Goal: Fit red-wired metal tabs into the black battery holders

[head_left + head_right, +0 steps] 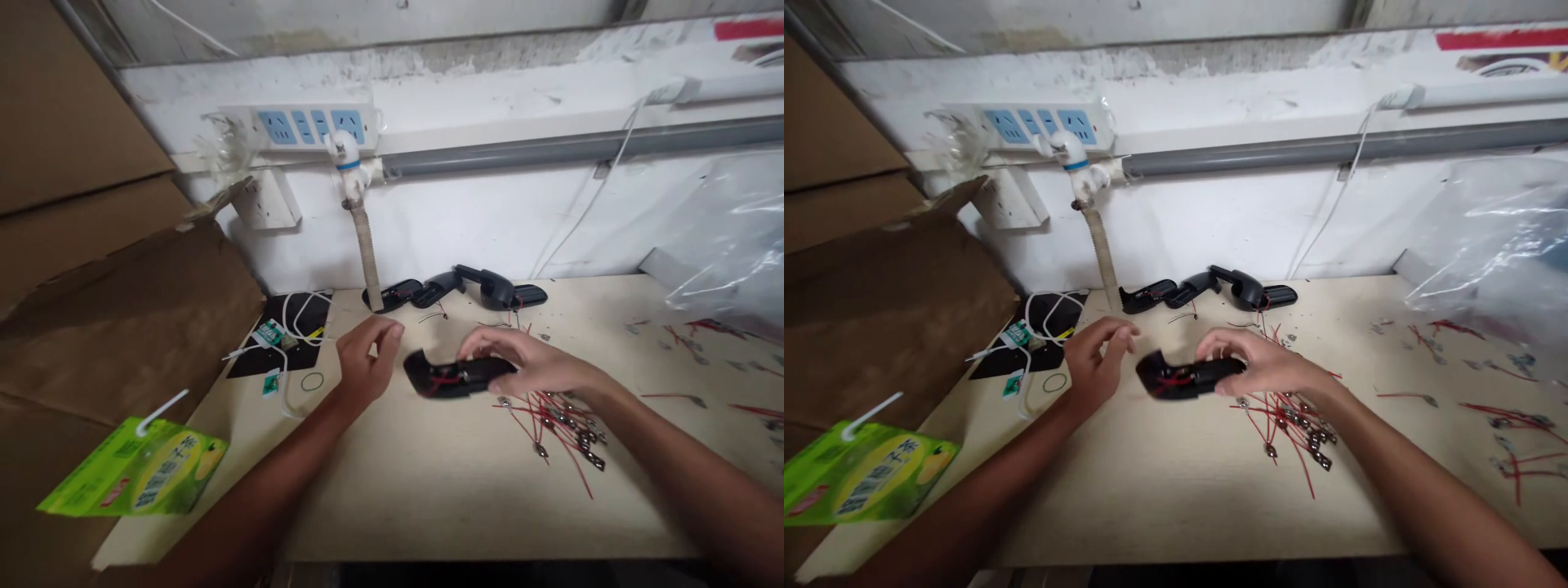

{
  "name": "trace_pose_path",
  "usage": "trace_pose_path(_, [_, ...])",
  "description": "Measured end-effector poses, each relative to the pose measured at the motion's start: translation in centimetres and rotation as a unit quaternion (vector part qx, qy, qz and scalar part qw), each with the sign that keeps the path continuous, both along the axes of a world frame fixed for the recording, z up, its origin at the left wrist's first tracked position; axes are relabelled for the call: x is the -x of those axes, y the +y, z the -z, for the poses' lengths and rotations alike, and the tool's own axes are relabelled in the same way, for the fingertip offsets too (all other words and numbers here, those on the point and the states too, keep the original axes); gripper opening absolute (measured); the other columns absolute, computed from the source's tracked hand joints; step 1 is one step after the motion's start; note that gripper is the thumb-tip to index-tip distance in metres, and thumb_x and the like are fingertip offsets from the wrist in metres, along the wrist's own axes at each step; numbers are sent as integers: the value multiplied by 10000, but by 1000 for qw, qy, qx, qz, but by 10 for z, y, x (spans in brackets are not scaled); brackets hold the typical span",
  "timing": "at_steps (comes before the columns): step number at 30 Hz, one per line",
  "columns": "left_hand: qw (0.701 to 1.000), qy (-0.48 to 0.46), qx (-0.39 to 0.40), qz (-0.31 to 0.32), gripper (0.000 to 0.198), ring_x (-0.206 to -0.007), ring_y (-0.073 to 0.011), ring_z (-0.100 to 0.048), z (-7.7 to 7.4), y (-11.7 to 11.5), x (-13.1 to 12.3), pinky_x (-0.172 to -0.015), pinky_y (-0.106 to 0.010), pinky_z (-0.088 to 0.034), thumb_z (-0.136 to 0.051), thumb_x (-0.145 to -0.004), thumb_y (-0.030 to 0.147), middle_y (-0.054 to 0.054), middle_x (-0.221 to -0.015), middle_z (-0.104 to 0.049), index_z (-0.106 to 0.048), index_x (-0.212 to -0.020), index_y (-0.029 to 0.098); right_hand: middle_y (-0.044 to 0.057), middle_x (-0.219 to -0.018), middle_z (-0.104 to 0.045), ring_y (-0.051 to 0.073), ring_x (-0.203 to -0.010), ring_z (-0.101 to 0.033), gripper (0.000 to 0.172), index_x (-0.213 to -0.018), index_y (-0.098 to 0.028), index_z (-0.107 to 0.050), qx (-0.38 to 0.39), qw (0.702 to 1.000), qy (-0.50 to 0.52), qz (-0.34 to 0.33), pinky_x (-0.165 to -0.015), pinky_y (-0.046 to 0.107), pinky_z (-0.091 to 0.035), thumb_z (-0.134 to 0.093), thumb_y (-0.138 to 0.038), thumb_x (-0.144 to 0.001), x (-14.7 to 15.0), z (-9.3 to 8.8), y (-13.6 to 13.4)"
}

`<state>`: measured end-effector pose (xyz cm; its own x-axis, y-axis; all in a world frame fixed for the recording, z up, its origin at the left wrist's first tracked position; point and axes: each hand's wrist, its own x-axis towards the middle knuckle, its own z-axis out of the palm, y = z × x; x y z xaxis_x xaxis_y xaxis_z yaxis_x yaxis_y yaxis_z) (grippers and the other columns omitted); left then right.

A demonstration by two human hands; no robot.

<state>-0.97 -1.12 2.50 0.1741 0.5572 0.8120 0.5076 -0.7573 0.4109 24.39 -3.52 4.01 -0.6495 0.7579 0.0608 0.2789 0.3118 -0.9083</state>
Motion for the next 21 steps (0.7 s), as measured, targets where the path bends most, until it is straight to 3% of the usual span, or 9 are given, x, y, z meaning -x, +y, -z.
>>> trace_pose_path(2, [998,51,10,-30,223,-644,-110,-586,5,7,1,-582,-227,-476,-453,-933,219,-14,-713,-638,-576,-754,167,57,-1130,-646,211,-1057,-614,505,-1145,-208,-567,16,993,-53,-103,-880,336,-508,-727,-181,-667,-4,-11,-7])
trace_pose_path(5, [994,110,16,-19,139,-899,-180,-607,15,18,2,-826,-325,-513,-498,-898,215,-66,-909,-659,-602,-827,156,61,-1122,-665,195,-991,-644,530,-1165,-205,-579,47,976,-87,-193,-819,284,-525,-744,-157,-664,1,-22,-19])
trace_pose_path(7, [989,146,25,-7,111,-965,-203,-591,22,23,2,-898,-364,-496,-519,-882,212,-81,-966,-649,-610,-864,151,64,-1099,-680,185,-942,-658,548,-1159,-195,-594,64,965,-96,-237,-783,259,-526,-781,-183,-644,9,-19,-25])
trace_pose_path(11, [981,187,46,6,116,-969,-210,-580,31,27,3,-909,-372,-492,-514,-882,194,-90,-985,-633,-608,-829,151,77,-1030,-700,186,-863,-667,775,-1178,-140,-577,104,923,-62,-365,-736,238,-514,-888,-337,-496,29,1,-31])
trace_pose_path(15, [977,205,60,17,118,-967,-215,-571,34,28,3,-904,-378,-488,-517,-884,204,-86,-966,-629,-602,-822,151,89,-1029,-676,165,-790,-623,818,-1181,-131,-574,55,918,-65,-388,-724,256,-495,-887,-429,-487,39,15,-37])
trace_pose_path(18, [975,210,68,29,116,-971,-200,-568,34,28,3,-904,-361,-486,-503,-900,221,-71,-961,-629,-594,-874,154,49,-945,-654,90,-612,-534,678,-1128,-135,-594,85,921,-66,-375,-607,224,-465,-844,-445,-579,37,15,-39])
trace_pose_path(21, [973,215,75,41,132,-984,-194,-562,33,27,3,-915,-355,-479,-491,-915,241,-69,-971,-629,-588,-898,154,24,-867,-638,86,-601,-528,485,-1016,-141,-629,122,929,-65,-342,-551,208,-436,-810,-400,-647,32,9,-33])
